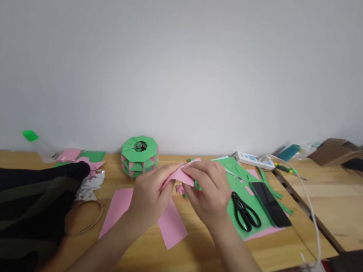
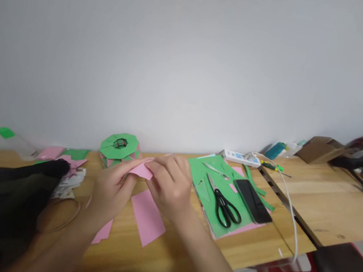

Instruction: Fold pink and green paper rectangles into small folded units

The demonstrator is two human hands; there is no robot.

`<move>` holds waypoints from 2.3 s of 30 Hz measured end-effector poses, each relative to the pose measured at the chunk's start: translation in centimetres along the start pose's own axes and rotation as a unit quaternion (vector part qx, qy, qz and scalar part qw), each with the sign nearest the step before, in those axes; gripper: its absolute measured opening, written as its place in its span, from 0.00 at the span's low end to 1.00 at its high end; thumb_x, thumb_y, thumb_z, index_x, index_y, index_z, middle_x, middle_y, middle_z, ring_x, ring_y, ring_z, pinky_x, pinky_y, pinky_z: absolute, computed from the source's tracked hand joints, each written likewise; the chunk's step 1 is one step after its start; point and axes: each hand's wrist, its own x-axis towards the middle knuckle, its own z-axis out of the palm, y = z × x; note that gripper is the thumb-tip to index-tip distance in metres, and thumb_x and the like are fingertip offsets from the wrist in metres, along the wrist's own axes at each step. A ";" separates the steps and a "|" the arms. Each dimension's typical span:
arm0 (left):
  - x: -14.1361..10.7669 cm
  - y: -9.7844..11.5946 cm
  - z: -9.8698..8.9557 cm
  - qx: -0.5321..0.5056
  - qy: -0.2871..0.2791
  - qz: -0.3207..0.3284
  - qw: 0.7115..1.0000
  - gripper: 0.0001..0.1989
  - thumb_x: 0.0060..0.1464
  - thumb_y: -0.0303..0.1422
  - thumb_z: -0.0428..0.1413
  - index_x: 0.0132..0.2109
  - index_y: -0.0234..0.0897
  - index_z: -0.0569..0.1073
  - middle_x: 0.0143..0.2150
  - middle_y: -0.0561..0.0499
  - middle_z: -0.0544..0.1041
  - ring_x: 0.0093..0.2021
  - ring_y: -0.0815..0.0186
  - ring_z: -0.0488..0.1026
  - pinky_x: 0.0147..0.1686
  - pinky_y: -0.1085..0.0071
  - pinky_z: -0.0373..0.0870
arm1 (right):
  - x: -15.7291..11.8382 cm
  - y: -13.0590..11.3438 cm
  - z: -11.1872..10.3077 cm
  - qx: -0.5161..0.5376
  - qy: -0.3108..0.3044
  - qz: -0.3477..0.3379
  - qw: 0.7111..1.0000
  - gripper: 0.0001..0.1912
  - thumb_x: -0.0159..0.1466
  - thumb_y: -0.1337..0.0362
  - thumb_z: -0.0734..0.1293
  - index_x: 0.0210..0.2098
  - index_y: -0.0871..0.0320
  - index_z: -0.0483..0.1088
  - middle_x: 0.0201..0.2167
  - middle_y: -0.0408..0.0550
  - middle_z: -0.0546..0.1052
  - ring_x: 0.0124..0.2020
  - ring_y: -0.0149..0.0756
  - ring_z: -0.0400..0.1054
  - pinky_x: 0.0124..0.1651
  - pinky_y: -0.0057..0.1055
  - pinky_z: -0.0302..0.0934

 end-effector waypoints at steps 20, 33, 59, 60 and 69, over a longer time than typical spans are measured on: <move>0.1 -1.3 -0.2 -0.037 0.010 -0.026 0.999 0.32 0.45 0.15 0.48 0.54 0.47 0.73 0.49 0.56 0.80 0.45 0.64 0.78 0.47 0.73 0.72 | -0.1 0.1 1.6 0.061 -0.029 0.066 0.996 0.15 0.57 0.75 0.66 0.42 0.55 0.69 0.34 0.49 0.76 0.35 0.37 0.71 0.34 0.35 0.65; 2.1 -2.1 -0.1 -0.479 -0.098 -0.336 0.805 0.18 0.59 0.45 0.50 0.44 0.41 0.79 0.46 0.46 0.79 0.51 0.56 0.73 0.43 0.65 0.76 | 0.5 1.3 1.7 0.040 -0.108 0.128 0.985 0.10 0.60 0.73 0.64 0.37 0.53 0.72 0.31 0.46 0.77 0.35 0.39 0.70 0.39 0.40 0.62; 1.9 -3.5 0.9 -0.298 0.003 -0.332 0.895 0.09 0.52 0.37 0.60 0.36 0.37 0.80 0.32 0.51 0.81 0.31 0.70 0.74 0.30 0.79 0.69 | 0.5 2.5 0.6 -0.009 -0.166 0.177 0.970 0.08 0.60 0.68 0.67 0.40 0.56 0.70 0.45 0.52 0.72 0.52 0.47 0.64 0.54 0.47 0.59; 1.9 -3.4 0.9 -0.305 0.002 -0.335 0.892 0.08 0.52 0.37 0.60 0.35 0.37 0.80 0.32 0.51 0.81 0.30 0.71 0.74 0.29 0.79 0.68 | 0.5 2.5 0.6 -0.010 -0.161 0.183 0.970 0.09 0.60 0.68 0.67 0.41 0.56 0.69 0.45 0.53 0.72 0.51 0.46 0.64 0.53 0.46 0.59; 1.9 -3.2 1.1 -0.370 -0.018 -0.333 0.867 0.08 0.53 0.37 0.59 0.36 0.37 0.79 0.31 0.52 0.80 0.30 0.71 0.74 0.31 0.78 0.71 | 0.4 1.9 1.4 0.004 -0.130 0.230 0.965 0.19 0.61 0.67 0.66 0.51 0.57 0.63 0.46 0.54 0.70 0.50 0.43 0.65 0.52 0.44 0.61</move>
